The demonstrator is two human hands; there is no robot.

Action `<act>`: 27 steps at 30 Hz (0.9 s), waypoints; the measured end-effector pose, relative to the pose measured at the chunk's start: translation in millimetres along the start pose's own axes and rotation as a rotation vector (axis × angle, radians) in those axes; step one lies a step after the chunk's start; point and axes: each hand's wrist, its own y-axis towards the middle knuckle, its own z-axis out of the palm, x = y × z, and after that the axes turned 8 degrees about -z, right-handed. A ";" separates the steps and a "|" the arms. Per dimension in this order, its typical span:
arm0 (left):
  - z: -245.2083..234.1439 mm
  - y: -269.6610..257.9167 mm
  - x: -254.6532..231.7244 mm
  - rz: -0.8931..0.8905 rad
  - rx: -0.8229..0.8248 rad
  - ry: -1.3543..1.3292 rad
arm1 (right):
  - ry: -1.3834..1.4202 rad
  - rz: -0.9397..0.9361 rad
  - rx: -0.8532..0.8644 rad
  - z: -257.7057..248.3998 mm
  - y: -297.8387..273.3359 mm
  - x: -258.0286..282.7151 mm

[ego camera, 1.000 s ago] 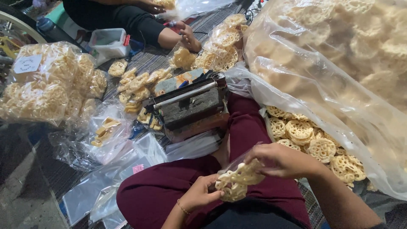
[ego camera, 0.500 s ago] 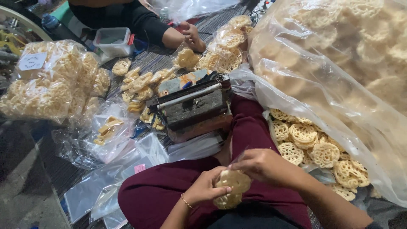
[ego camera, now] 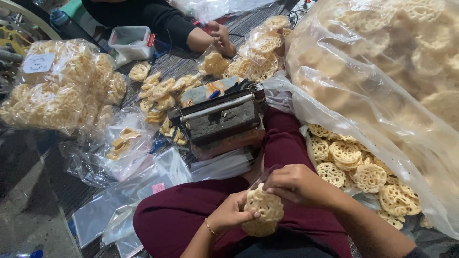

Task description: A person is manually picking up snacks and placing them into small plastic bags for packaging.

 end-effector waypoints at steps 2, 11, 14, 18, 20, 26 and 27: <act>-0.7 2.3 -2.7 0.042 0.008 0.024 | 0.031 0.003 -0.019 -6.1 1.9 0.0; 7.8 13.5 -10.0 0.034 0.071 -0.064 | 0.000 0.024 0.077 -14.4 -4.8 -1.8; 11.2 15.5 -6.6 0.003 0.056 -0.046 | 0.060 0.048 0.183 -10.7 -11.5 -5.6; 10.1 25.6 11.7 0.104 -0.031 0.136 | 0.184 0.056 0.125 -6.3 -16.3 -2.2; 13.1 23.1 0.3 0.095 -0.018 0.101 | 0.241 0.068 0.100 -12.9 -13.3 1.6; 11.7 21.3 -10.6 0.127 0.043 0.124 | 0.139 0.121 -0.022 -15.3 -32.7 -4.7; 9.2 23.0 -2.9 0.123 0.036 0.147 | 0.086 0.121 -0.089 -11.9 -39.5 -8.9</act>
